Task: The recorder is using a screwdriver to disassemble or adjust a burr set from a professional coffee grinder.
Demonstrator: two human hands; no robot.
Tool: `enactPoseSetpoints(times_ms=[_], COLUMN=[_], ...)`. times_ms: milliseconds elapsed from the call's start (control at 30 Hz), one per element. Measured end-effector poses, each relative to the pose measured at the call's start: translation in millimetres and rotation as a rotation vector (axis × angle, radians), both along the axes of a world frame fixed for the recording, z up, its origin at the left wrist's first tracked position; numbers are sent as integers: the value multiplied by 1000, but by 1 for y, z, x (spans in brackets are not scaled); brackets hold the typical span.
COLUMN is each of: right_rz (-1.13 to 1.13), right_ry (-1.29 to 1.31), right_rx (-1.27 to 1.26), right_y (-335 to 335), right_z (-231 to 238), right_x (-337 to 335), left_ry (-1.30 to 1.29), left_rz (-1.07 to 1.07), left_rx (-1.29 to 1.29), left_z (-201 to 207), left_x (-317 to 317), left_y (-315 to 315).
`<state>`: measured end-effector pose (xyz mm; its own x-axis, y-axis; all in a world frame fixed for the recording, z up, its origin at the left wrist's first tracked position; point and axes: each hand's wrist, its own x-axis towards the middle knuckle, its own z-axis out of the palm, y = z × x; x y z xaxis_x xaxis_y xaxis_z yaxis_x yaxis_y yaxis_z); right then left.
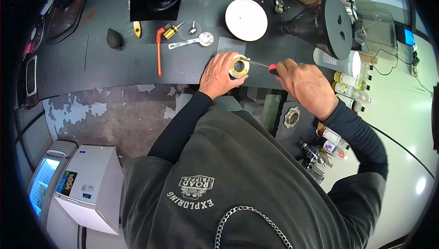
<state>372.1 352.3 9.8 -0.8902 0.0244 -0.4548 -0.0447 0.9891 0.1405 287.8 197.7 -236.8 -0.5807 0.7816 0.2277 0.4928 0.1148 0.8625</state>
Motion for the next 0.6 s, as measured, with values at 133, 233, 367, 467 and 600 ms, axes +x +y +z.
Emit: enactPoseSetpoints(times_ms=[133,233,367,467,600], right_rz=[129,63,-199,-251,-249], right_ry=[-57,-103,-306,-304,-343], right_rx=[-39,-107,-151,-196,-153], right_y=[12,14,13,17,12], right_z=[3,6,10,6,9], right_x=[-20,-41,-68,-75,-81], left_ry=[-8,-3,-28,-41,-47], left_rz=[-3,2,12,26,17], left_rx=[38,56,39,25,65], left_z=[-5,-6,-7,-11,-11], left_x=[1,1,1,2,0], left_y=[0,0,-3,-5,-5])
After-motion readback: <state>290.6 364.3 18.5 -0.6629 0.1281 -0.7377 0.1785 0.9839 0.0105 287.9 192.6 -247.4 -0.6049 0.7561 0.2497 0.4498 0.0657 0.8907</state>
